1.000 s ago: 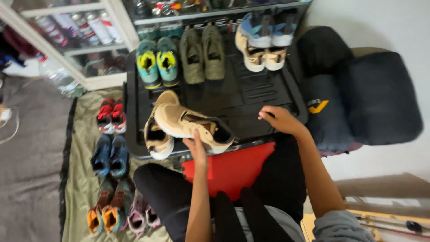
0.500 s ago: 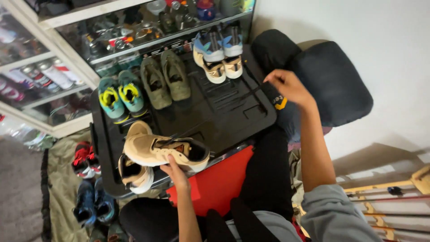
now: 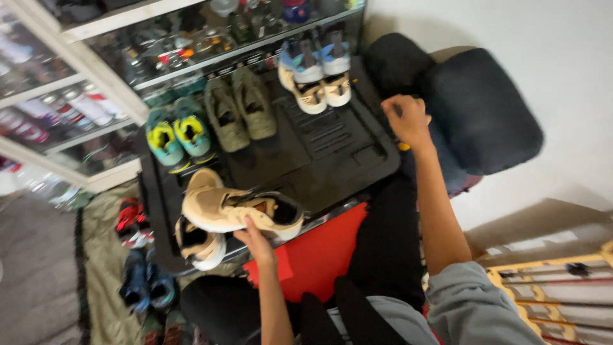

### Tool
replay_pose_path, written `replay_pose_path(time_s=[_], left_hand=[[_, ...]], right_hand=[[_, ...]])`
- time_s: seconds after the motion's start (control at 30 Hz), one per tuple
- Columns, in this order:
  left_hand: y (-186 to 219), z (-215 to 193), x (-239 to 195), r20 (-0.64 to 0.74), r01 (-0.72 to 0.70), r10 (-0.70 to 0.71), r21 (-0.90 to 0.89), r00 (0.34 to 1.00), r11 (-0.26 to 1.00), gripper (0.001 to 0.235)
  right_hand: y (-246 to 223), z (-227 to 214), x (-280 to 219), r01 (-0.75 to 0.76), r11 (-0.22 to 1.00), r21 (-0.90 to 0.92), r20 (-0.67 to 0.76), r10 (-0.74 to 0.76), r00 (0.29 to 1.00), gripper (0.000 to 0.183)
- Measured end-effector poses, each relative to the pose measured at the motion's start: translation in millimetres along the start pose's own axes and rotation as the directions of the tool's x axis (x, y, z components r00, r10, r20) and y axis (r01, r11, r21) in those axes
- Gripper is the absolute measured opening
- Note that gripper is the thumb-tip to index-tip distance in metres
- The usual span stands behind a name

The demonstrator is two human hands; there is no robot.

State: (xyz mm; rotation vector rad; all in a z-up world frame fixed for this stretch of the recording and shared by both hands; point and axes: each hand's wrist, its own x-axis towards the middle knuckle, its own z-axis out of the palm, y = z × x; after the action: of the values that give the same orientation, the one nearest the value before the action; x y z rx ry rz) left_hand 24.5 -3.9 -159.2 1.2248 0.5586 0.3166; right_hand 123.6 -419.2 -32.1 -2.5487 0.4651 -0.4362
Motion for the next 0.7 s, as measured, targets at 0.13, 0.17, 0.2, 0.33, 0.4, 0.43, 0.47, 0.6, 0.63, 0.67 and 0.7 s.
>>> replay_pose_path(time_s=[0.13, 0.17, 0.2, 0.33, 0.4, 0.43, 0.47, 0.6, 0.63, 0.67, 0.7], left_hand=[[-6.3, -4.7, 4.2, -0.039, -0.058, 0.06, 0.067, 0.997, 0.996, 0.062], [0.2, -1.7, -1.6, -0.014, -0.052, 0.053, 0.057, 0.999, 0.997, 0.062], [6.6, 1.9, -7.0, 0.01, -0.046, 0.046, 0.046, 0.999, 0.998, 0.061], [42.2, 5.9, -28.0, 0.016, -0.03, 0.029, 0.054, 0.999, 0.998, 0.066], [58.6, 9.6, -36.8, 0.065, 0.064, -0.067, 0.044, 0.996, 0.997, 0.092], [55.0, 7.4, -31.2, 0.051, 0.059, -0.061, 0.041, 0.997, 0.997, 0.092], [51.5, 5.2, -25.8, 0.064, 0.08, -0.081, 0.008, 0.995, 0.997, 0.093], [63.7, -1.8, -23.6, 0.105, 0.128, -0.125, -0.02, 0.987, 0.992, 0.105], [60.8, -8.1, -20.3, 0.098, 0.125, -0.122, -0.023, 0.988, 0.992, 0.105], [57.8, -14.2, -17.2, 0.109, 0.097, -0.091, -0.052, 0.99, 0.994, 0.102], [54.9, -20.1, -14.0, 0.12, 0.069, -0.059, -0.079, 0.991, 0.994, 0.098]], right_hand=[[-42.2, 46.4, -36.8, 0.412, 0.901, 0.137, -0.057, -0.408, 0.911, 0.01], [-58.2, 55.6, -47.0, 0.369, 0.891, 0.264, 0.035, -0.391, 0.92, 0.017], [-73.9, 64.0, -57.8, 0.31, 0.871, 0.381, 0.13, -0.382, 0.915, 0.024], [-146.8, 82.0, -93.3, 0.259, 0.769, 0.584, 0.258, -0.479, 0.839, 0.023], [-180.4, 85.2, -115.1, 0.173, 0.703, 0.69, 0.301, -0.496, 0.815, 0.023], [-193.0, 89.3, -122.3, 0.176, 0.697, 0.695, 0.305, -0.507, 0.806, 0.023], [-205.3, 93.1, -129.8, 0.16, 0.692, 0.704, 0.322, -0.512, 0.796, 0.022], [-238.0, 106.7, -153.5, 0.193, 0.684, 0.704, 0.326, -0.552, 0.767, 0.019], [-243.3, 108.0, -157.5, 0.195, 0.68, 0.707, 0.327, -0.558, 0.762, 0.019], [-248.4, 109.1, -161.5, 0.272, 0.668, 0.692, 0.279, -0.595, 0.754, 0.017], [-253.3, 110.0, -165.5, 0.347, 0.653, 0.674, 0.23, -0.631, 0.741, 0.017]])
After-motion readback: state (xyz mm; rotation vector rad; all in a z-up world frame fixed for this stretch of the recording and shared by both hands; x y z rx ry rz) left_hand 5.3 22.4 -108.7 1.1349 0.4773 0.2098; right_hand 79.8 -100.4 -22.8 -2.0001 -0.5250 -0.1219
